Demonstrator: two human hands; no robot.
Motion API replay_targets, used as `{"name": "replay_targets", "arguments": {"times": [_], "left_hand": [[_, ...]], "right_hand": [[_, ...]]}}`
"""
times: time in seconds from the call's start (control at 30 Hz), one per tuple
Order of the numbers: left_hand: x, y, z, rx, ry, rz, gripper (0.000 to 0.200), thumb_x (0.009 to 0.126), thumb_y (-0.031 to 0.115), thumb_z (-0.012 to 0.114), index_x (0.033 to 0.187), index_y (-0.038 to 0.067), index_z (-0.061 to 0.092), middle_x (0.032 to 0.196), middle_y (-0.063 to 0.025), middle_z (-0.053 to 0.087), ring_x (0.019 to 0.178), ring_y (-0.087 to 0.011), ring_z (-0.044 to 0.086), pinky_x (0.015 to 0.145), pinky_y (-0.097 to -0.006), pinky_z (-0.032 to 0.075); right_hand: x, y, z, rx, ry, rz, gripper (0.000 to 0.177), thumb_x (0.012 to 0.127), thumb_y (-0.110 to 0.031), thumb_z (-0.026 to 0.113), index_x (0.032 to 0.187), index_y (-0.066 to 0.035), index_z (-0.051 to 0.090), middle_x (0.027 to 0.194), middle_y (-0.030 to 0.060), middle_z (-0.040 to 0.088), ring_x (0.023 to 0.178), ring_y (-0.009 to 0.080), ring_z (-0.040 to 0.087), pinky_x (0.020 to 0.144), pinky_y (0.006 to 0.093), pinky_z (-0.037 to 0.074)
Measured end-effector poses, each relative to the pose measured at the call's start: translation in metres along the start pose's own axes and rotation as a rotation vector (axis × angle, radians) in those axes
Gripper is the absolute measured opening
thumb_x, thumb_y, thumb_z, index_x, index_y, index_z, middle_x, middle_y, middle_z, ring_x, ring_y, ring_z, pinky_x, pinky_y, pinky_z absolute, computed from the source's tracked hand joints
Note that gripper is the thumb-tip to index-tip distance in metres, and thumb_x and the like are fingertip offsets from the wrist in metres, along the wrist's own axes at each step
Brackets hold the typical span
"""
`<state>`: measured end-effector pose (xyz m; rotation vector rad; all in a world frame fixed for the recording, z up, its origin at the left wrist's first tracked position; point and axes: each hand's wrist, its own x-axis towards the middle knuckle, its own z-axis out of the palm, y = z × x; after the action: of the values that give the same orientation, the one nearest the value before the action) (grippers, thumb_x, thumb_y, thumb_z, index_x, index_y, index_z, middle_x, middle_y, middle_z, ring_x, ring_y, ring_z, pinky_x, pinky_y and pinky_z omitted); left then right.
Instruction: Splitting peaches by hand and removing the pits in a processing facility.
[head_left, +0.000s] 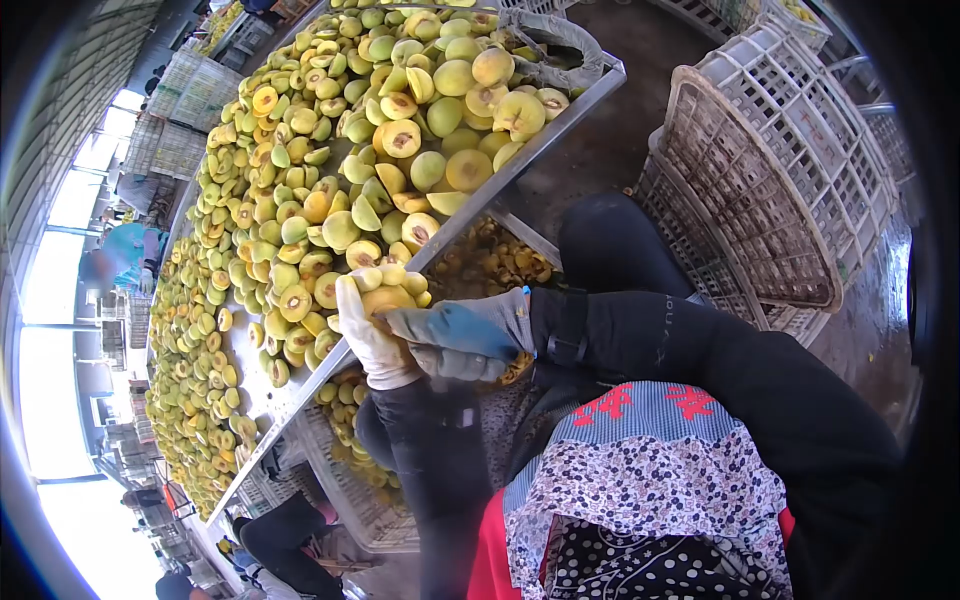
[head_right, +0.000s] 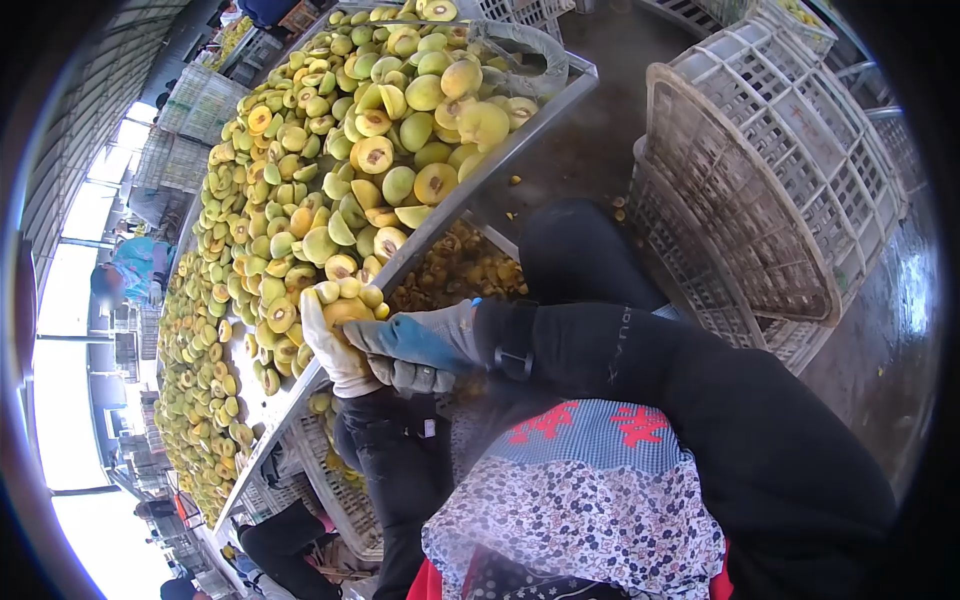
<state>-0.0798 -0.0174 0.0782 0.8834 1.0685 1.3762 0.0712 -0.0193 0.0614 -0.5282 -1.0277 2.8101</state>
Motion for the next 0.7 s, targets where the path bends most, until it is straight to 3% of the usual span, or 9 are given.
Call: {"name": "replay_targets", "arguments": {"times": [0.13, 0.2, 0.27, 0.33, 0.37, 0.4, 0.43, 0.53, 0.7], "left_hand": [[0.038, -0.068, -0.066, 0.760, 0.265, 0.709, 0.054, 0.083, 0.028, 0.072, 0.123, -0.001, 0.050, 0.115, -0.0171, 0.055, 0.100, -0.0307, 0.060, 0.085, -0.0376, 0.053], [0.034, -0.052, -0.057, 0.573, 0.393, 0.697, 0.060, 0.079, 0.022, 0.077, 0.126, -0.002, 0.049, 0.117, -0.0175, 0.055, 0.105, -0.0312, 0.059, 0.089, -0.0387, 0.052], [0.017, -0.008, -0.032, -0.021, 0.435, 0.384, 0.051, 0.084, 0.025, 0.071, 0.122, -0.002, 0.052, 0.114, -0.0168, 0.058, 0.102, -0.0305, 0.061, 0.089, -0.0397, 0.053], [0.004, 0.016, -0.057, -0.183, 0.347, 0.342, 0.043, 0.094, 0.033, 0.060, 0.119, -0.001, 0.055, 0.113, -0.0167, 0.062, 0.101, -0.0299, 0.064, 0.088, -0.0414, 0.055], [-0.006, 0.030, -0.073, -0.170, 0.345, 0.368, 0.042, 0.098, 0.037, 0.054, 0.118, 0.000, 0.057, 0.113, -0.0166, 0.064, 0.101, -0.0296, 0.066, 0.087, -0.0423, 0.056], [-0.020, 0.043, -0.085, 0.415, 0.484, 0.541, 0.044, 0.098, 0.037, 0.054, 0.120, -0.002, 0.056, 0.113, -0.0152, 0.064, 0.099, -0.0277, 0.066, 0.088, -0.0415, 0.056], [-0.024, 0.062, -0.107, -0.027, 0.502, 0.448, 0.039, 0.097, 0.029, 0.060, 0.119, -0.003, 0.057, 0.109, -0.0141, 0.064, 0.093, -0.0243, 0.066, 0.081, -0.0368, 0.057], [-0.049, 0.085, -0.130, 0.682, 0.998, 0.371, 0.034, 0.092, 0.020, 0.069, 0.117, -0.002, 0.061, 0.102, -0.0077, 0.064, 0.086, -0.0161, 0.062, 0.077, -0.0297, 0.051], [0.008, 0.070, -0.133, 0.955, 0.447, 0.409, 0.029, 0.095, 0.022, 0.062, 0.118, 0.005, 0.063, 0.105, -0.0103, 0.067, 0.096, -0.0202, 0.062, 0.088, -0.0345, 0.050]], "right_hand": [[0.026, 0.026, 0.008, -0.276, 0.249, -0.412, 0.061, 0.094, -0.072, 0.040, 0.081, -0.015, 0.058, 0.059, -0.0062, 0.045, 0.042, 0.0084, 0.038, 0.040, 0.0272, 0.033], [0.057, 0.047, 0.002, -0.281, 0.298, -0.588, 0.061, 0.094, -0.071, 0.040, 0.081, -0.015, 0.058, 0.056, -0.0054, 0.044, 0.040, 0.0093, 0.038, 0.038, 0.0271, 0.033], [0.017, 0.023, 0.027, -0.133, 0.292, -0.162, 0.059, 0.100, -0.063, 0.036, 0.084, -0.012, 0.060, 0.054, -0.0029, 0.046, 0.038, 0.0113, 0.042, 0.034, 0.0283, 0.032], [0.021, 0.033, 0.013, 0.091, 0.101, -0.150, 0.055, 0.098, -0.065, 0.039, 0.084, -0.015, 0.059, 0.054, -0.0054, 0.043, 0.037, 0.0079, 0.035, 0.035, 0.0249, 0.028], [0.021, 0.035, 0.010, 0.221, 0.077, -0.122, 0.055, 0.098, -0.066, 0.040, 0.085, -0.016, 0.058, 0.054, -0.0062, 0.041, 0.037, 0.0073, 0.033, 0.036, 0.0242, 0.026], [0.023, 0.035, 0.007, 0.349, 0.052, -0.095, 0.054, 0.097, -0.066, 0.041, 0.085, -0.016, 0.058, 0.054, -0.0071, 0.040, 0.037, 0.0066, 0.030, 0.036, 0.0234, 0.025], [0.026, 0.035, 0.003, 0.433, 0.067, -0.115, 0.054, 0.097, -0.066, 0.041, 0.086, -0.015, 0.057, 0.054, -0.0070, 0.039, 0.038, 0.0065, 0.030, 0.037, 0.0235, 0.025], [0.036, 0.042, -0.006, 0.702, 0.112, -0.161, 0.055, 0.097, -0.066, 0.043, 0.089, -0.013, 0.056, 0.055, -0.0068, 0.037, 0.040, 0.0060, 0.028, 0.038, 0.0238, 0.024], [0.024, 0.024, 0.015, 0.109, 0.415, -0.225, 0.058, 0.097, -0.064, 0.040, 0.091, -0.009, 0.057, 0.062, 0.0031, 0.050, 0.044, 0.0109, 0.045, 0.037, 0.0302, 0.034]]}}
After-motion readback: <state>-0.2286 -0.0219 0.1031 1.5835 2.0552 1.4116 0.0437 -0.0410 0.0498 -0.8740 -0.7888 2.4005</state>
